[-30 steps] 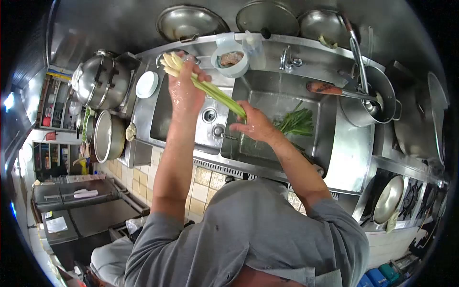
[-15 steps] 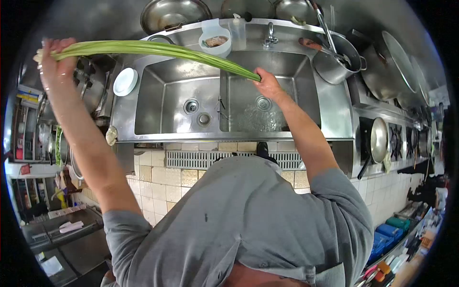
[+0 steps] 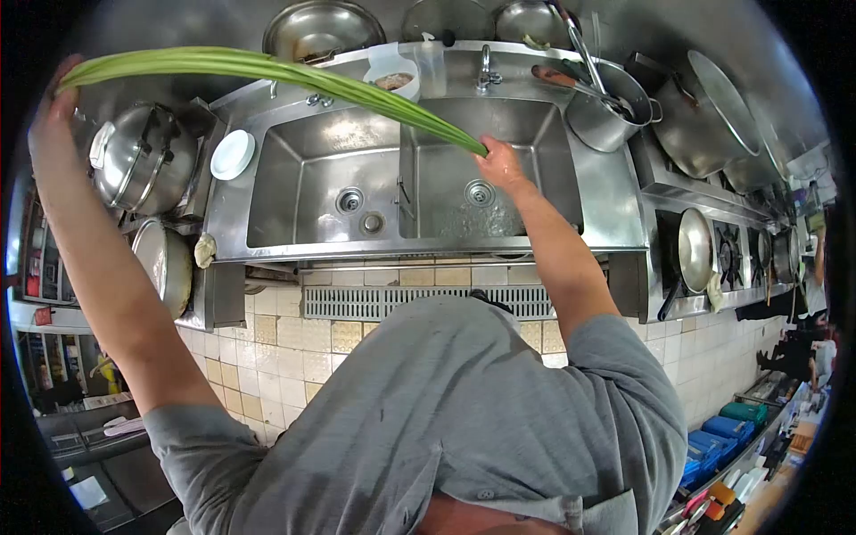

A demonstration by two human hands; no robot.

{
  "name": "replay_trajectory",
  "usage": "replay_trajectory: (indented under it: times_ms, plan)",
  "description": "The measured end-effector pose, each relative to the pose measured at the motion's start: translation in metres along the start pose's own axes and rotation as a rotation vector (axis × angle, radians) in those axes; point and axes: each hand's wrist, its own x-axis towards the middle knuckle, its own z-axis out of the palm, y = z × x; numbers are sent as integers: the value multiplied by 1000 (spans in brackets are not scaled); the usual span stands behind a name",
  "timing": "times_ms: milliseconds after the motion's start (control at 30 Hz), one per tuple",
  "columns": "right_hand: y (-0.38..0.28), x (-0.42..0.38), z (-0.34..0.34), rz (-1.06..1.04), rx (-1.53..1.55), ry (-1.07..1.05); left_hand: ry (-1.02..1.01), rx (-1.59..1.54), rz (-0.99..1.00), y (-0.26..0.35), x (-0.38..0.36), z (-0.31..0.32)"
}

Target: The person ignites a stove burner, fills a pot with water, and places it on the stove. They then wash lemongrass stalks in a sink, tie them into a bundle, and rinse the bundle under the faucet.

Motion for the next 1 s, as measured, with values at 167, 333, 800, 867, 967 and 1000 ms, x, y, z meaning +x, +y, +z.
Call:
replay_trajectory:
  times_ms: [167,333,800,867,967,1000]
  plan:
    - [101,-22,-2,-33,-33,-42,48,51,-25,-21,11,32]
    - [133,-21,-31,118,-269,-643,-151,2,-251,-99,-13,55]
    - [-192,92,-122,-532,525,-179,142,130,-23,-183,-230,329]
    - [-195,89,-119,-484,587,-268,38,208,-32,-183,-232,307]
    - [-203,81,-121,-468,606,-284,38,198,233,-187,-238,302]
    - [-205,78,-122,-519,564,-213,39,196,242,-185,-236,293]
